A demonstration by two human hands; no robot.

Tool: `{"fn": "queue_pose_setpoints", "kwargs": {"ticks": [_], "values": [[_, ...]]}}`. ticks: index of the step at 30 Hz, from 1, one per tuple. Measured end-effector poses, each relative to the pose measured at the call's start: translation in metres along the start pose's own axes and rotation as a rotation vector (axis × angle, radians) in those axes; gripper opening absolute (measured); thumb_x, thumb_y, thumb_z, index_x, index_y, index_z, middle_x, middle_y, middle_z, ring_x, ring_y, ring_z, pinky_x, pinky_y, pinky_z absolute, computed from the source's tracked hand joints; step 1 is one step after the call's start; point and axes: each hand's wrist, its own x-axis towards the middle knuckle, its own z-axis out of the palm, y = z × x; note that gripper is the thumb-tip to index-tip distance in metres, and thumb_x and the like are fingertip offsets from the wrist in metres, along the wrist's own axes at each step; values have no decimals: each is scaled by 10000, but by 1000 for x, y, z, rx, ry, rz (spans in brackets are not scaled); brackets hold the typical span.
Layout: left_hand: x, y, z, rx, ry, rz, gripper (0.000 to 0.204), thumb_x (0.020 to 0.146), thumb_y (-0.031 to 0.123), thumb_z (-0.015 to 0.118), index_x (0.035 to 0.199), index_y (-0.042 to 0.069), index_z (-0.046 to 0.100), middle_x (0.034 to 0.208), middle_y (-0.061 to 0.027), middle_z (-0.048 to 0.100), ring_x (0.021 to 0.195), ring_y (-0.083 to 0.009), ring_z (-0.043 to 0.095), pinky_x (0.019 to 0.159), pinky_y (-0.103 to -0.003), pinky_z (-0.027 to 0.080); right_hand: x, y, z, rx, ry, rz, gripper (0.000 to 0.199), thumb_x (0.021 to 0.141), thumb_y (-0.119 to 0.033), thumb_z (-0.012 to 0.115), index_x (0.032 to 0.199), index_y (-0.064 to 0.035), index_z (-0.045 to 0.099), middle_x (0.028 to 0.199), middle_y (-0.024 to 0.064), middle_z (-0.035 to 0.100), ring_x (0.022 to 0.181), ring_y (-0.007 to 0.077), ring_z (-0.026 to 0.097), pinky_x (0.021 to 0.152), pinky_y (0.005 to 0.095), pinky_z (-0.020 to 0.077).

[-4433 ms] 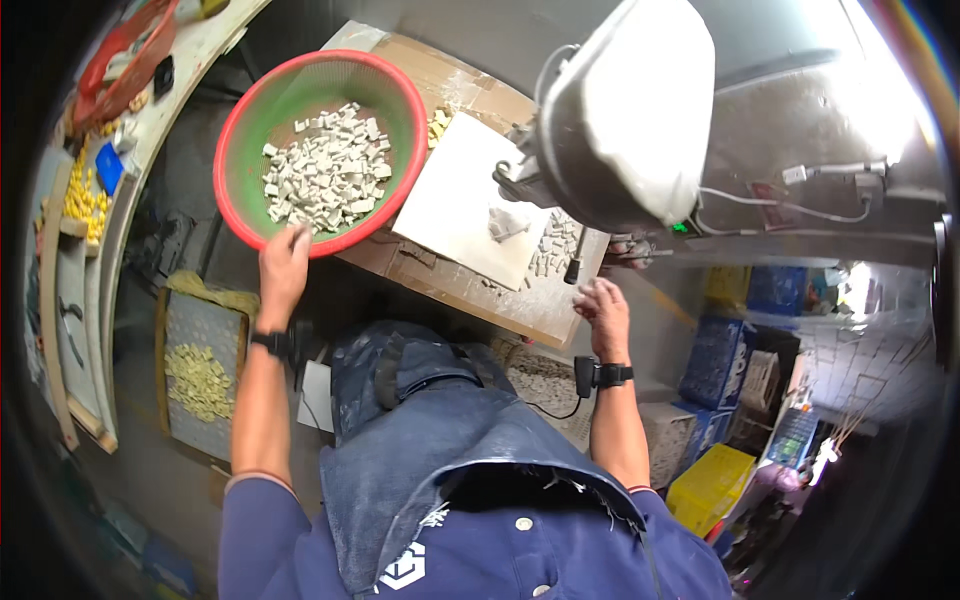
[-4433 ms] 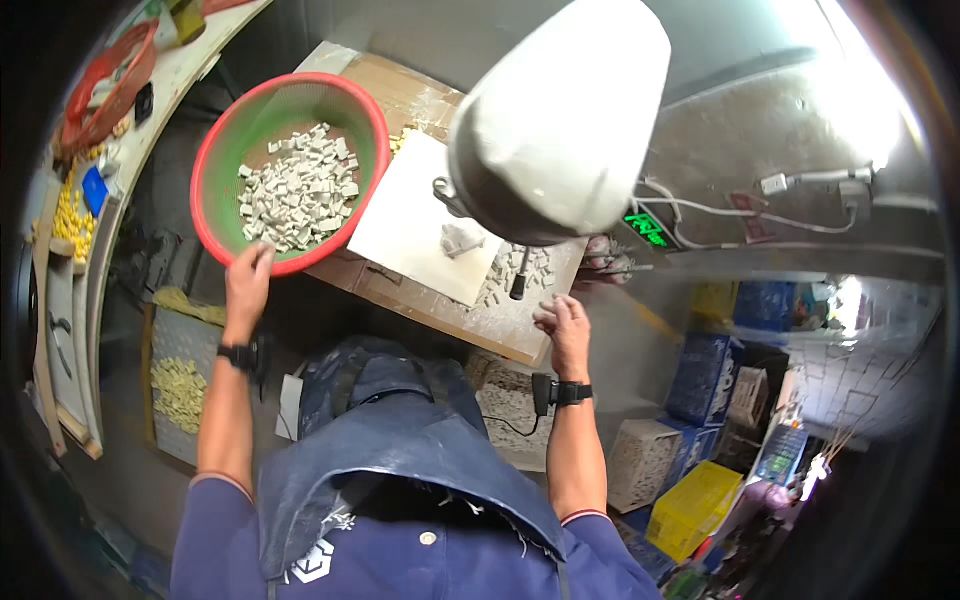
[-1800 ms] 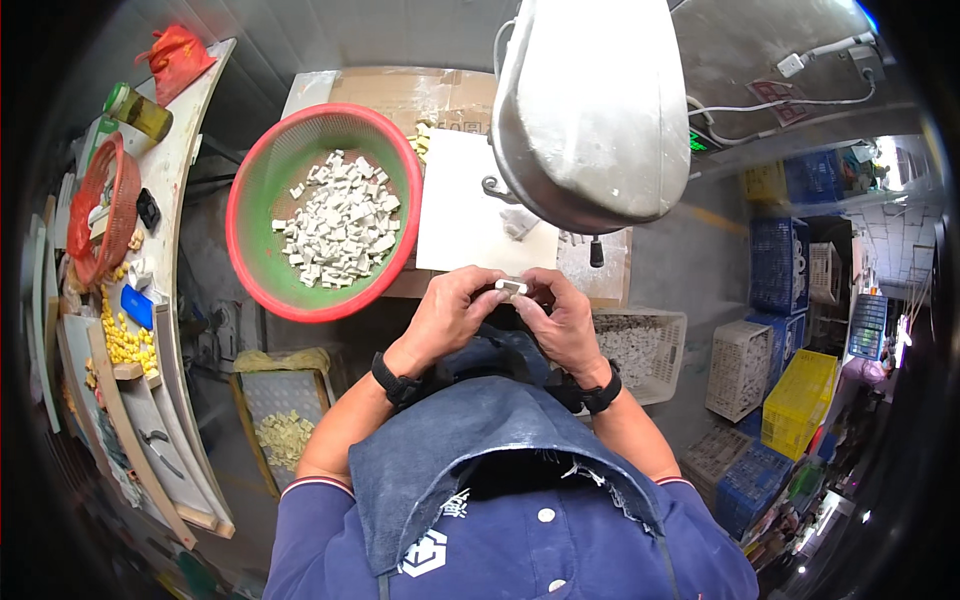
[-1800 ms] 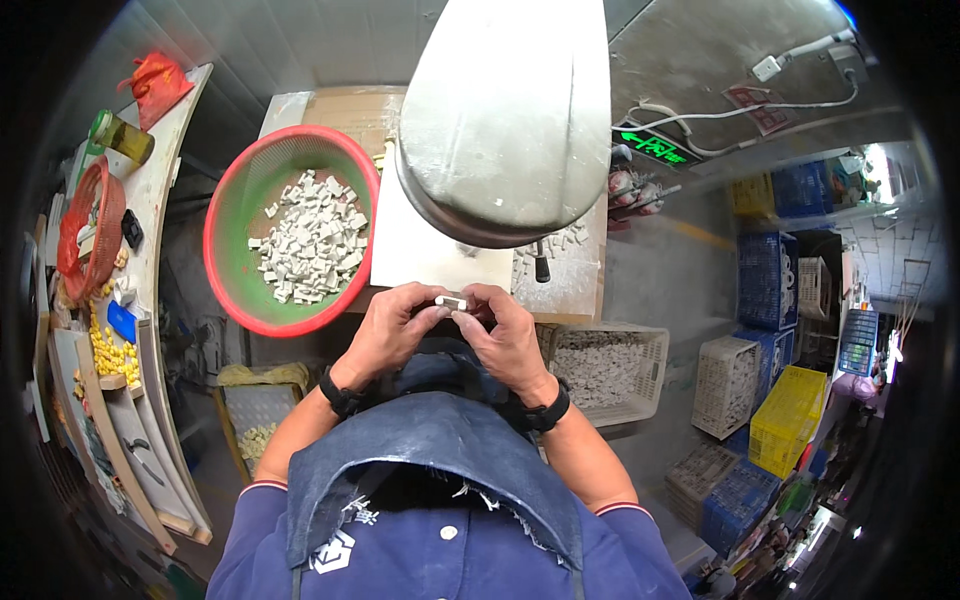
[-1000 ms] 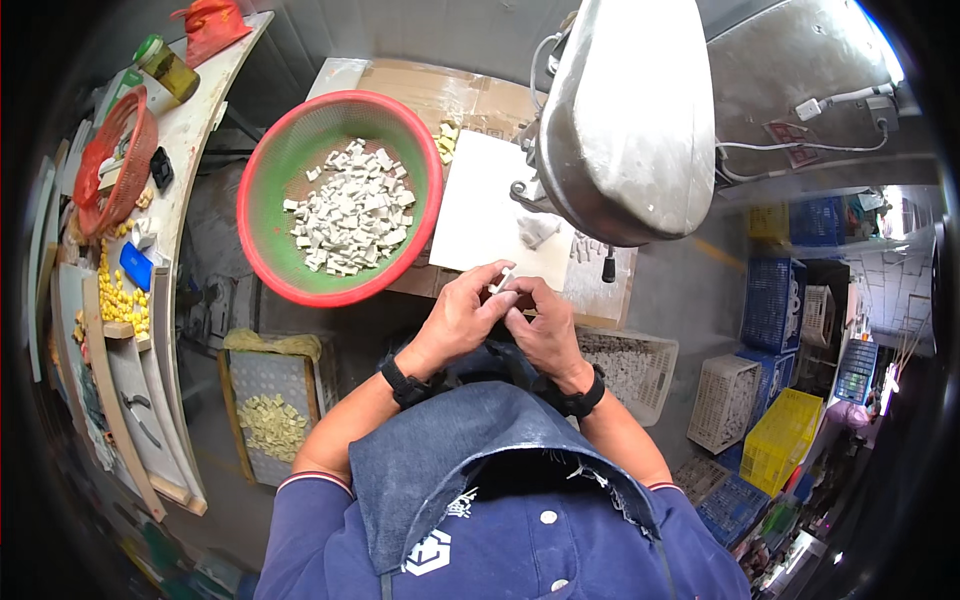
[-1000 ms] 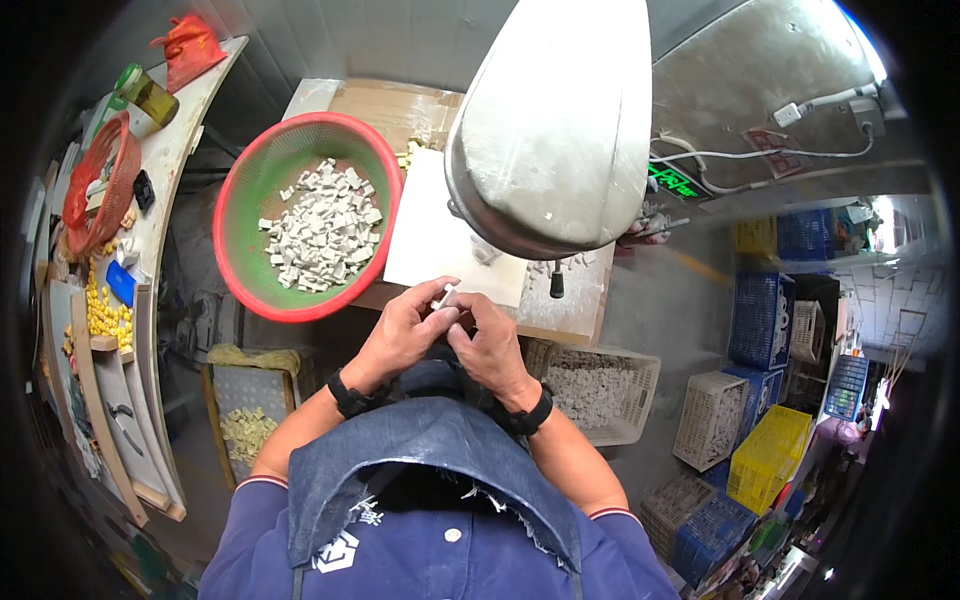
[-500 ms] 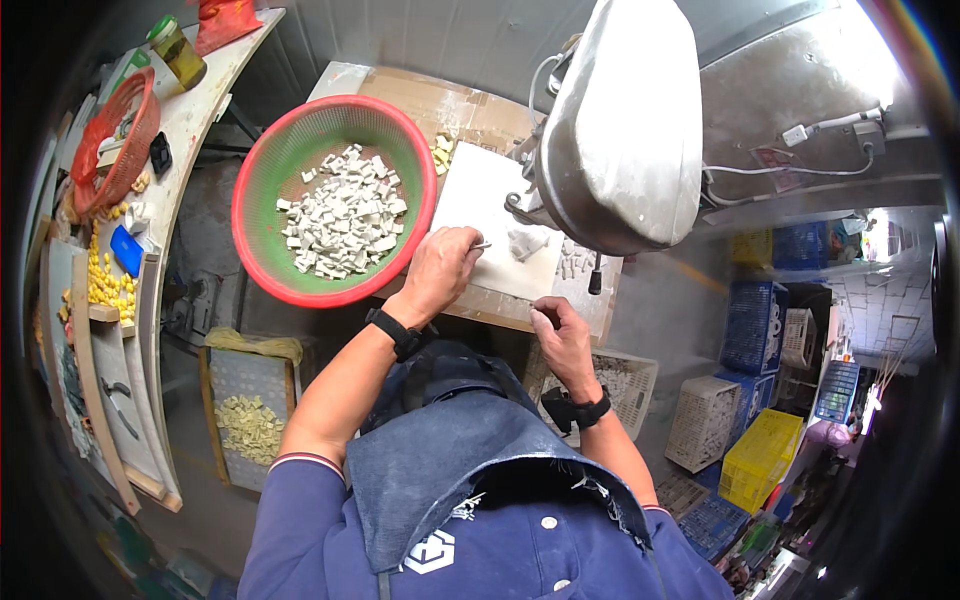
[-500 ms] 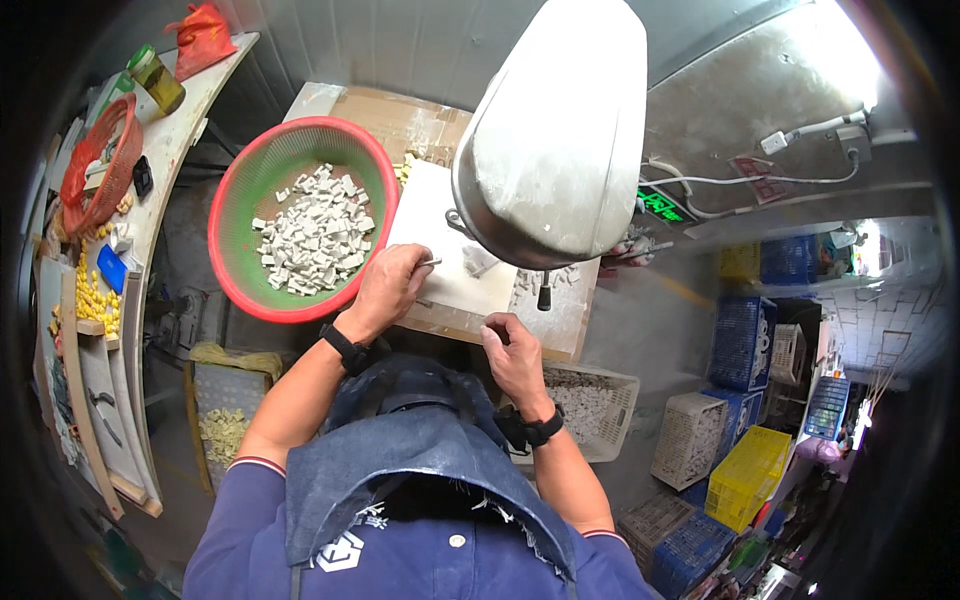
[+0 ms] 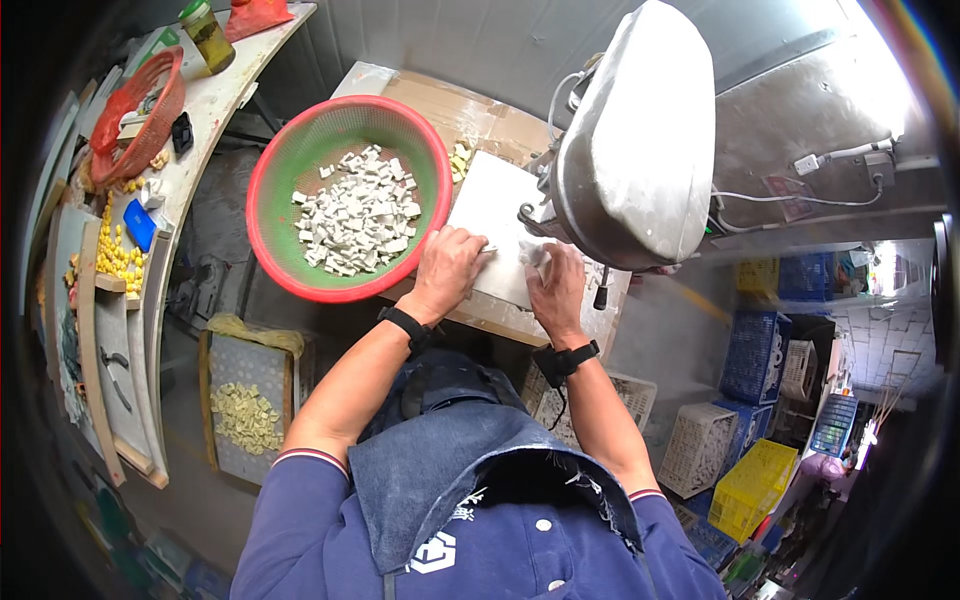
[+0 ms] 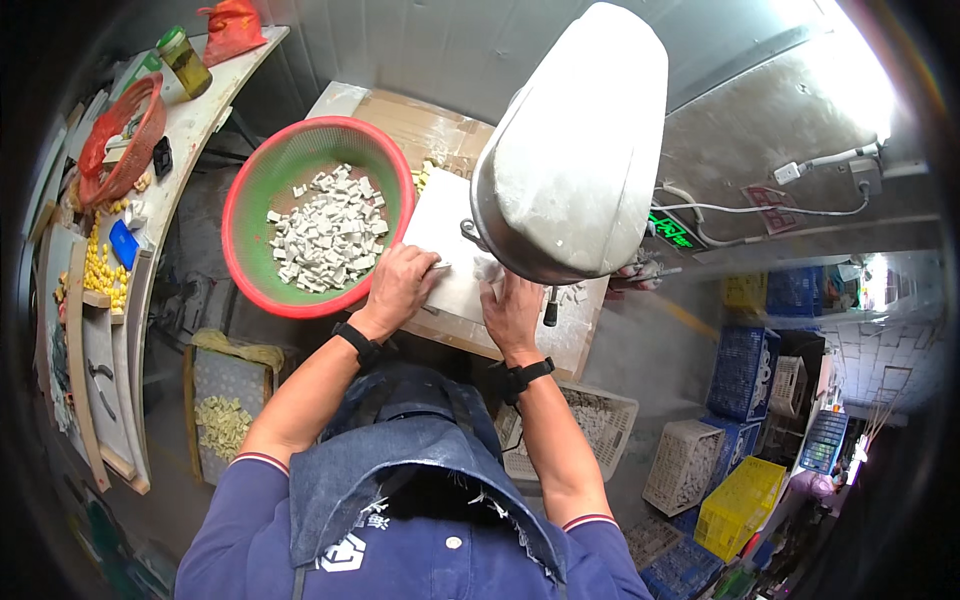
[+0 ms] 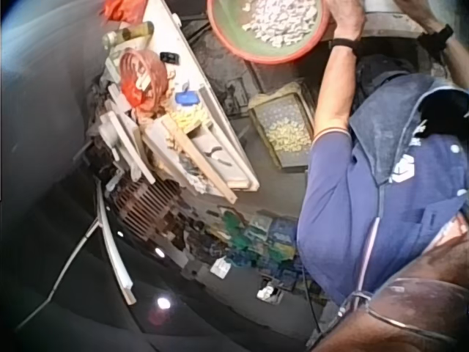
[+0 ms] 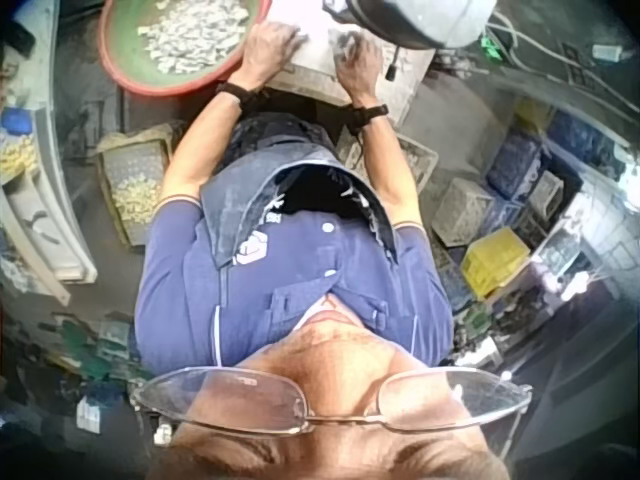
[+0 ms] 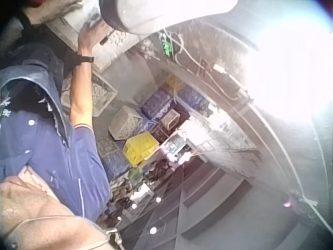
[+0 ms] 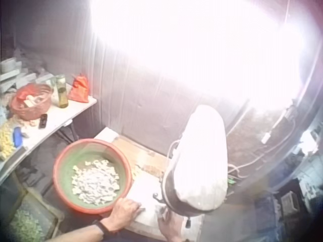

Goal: Use an industrial machine to process small white pieces of plastic or rubber material.

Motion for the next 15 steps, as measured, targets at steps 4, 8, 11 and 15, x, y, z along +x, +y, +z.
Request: {"fn": "queue_pose_setpoints", "kwargs": {"ticks": [4, 8, 11, 15], "values": [[8, -3, 1, -22, -20, -25, 187, 798, 130, 731, 970, 62, 703, 864, -93, 654, 876, -298, 612, 783, -417, 466, -2, 0, -1, 28, -50, -76, 518, 803, -168, 736, 1254, -24, 527, 1226, 180, 578, 1212, 398, 494, 1044, 495, 377], [17, -6, 7, -44, -24, -21, 188, 801, 116, 723, 982, 68, 712, 887, -88, 668, 896, -294, 617, 803, -416, 466, -5, -1, -3, 50, -77, -83, 568, 806, -172, 737, 1303, -15, 511, 1235, 160, 583, 1227, 395, 489, 1054, 504, 366], [19, -6, 14, -43, -32, -11, 178, 800, 125, 727, 969, 73, 721, 898, -80, 676, 897, -285, 619, 805, -417, 465, -4, 0, -4, 41, -92, -93, 612, 808, -175, 736, 1345, -10, 492, 1226, 143, 595, 1242, 392, 482, 1064, 513, 354], [20, -4, 16, -11, -50, -12, 172, 792, 143, 736, 956, 93, 733, 887, -62, 675, 891, -270, 621, 808, -415, 464, -4, 2, -5, 33, -95, -98, 630, 805, -164, 737, 1359, -10, 480, 1204, 132, 611, 1251, 396, 479, 1074, 501, 357]]}}
